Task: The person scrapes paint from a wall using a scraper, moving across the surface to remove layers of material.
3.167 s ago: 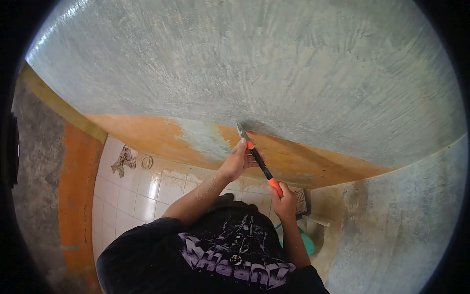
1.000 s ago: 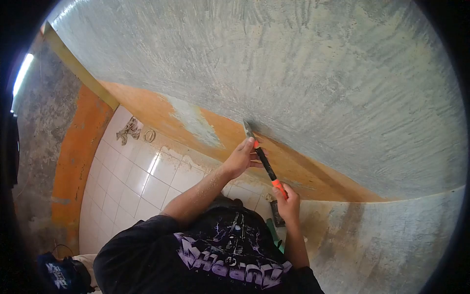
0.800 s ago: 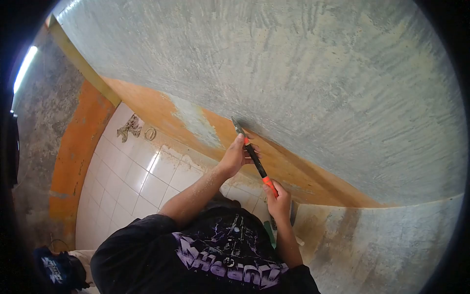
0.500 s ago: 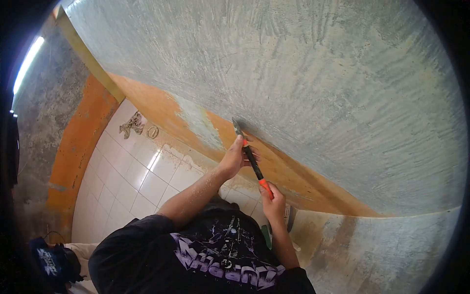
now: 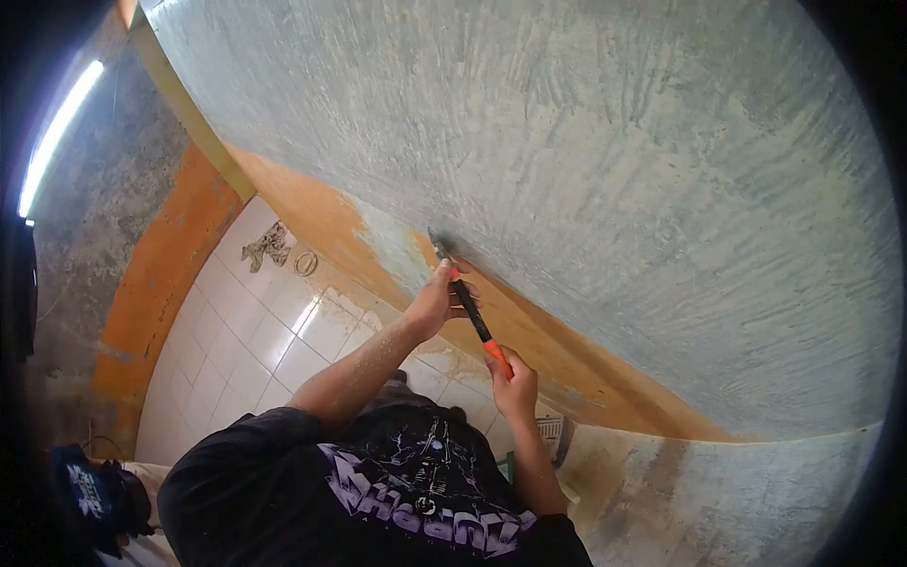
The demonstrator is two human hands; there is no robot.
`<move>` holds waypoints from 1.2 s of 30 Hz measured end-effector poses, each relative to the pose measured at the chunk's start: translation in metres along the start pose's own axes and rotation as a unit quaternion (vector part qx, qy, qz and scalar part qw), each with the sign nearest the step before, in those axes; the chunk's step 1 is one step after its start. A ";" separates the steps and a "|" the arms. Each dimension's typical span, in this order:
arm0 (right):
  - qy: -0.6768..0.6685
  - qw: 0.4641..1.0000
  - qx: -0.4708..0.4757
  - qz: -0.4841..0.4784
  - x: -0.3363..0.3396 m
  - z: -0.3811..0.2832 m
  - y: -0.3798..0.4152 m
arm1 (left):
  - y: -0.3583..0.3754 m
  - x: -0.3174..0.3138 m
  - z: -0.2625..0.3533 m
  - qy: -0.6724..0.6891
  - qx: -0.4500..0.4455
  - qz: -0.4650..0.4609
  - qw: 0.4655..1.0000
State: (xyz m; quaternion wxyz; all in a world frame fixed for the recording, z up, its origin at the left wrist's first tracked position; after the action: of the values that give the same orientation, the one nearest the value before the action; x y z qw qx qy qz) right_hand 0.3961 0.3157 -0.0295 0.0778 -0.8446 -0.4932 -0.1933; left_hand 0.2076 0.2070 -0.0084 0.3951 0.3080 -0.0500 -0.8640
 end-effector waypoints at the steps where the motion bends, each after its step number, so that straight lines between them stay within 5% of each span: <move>1: 0.004 1.000 0.013 0.003 -0.010 -0.002 -0.006 | -0.001 0.008 0.006 0.001 -0.006 0.013 1.000; 12: 0.044 0.999 -0.001 -0.020 -0.113 -0.068 -0.050 | -0.016 0.115 0.070 0.022 -0.021 0.027 0.999; 16: 0.003 1.000 0.029 -0.006 -0.124 -0.063 -0.052 | -0.013 0.131 0.084 -0.001 -0.005 -0.025 1.000; 28: -0.120 0.986 -0.112 -0.030 -0.146 -0.054 -0.040 | -0.011 0.156 0.097 -0.050 -0.018 -0.175 0.983; 36: 0.001 0.998 -0.060 0.025 -0.187 -0.080 -0.053 | -0.022 0.200 0.111 -0.023 0.003 -0.139 0.990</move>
State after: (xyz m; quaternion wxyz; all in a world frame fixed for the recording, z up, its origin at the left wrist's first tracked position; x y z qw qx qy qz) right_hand 0.2482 0.1665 -0.0351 0.0322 -0.8597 -0.4592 -0.2214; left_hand 0.0301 0.0625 -0.0251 0.2692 0.2932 -0.0188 -0.9172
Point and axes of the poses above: each hand's wrist, its own y-axis away from the middle knuckle, its own x-axis out of the back of the hand, z = x × y, the point moved 3 cm from there along -y, towards the middle knuckle, and after that the axes turned 5 degrees about -z, right-handed, at the moved point
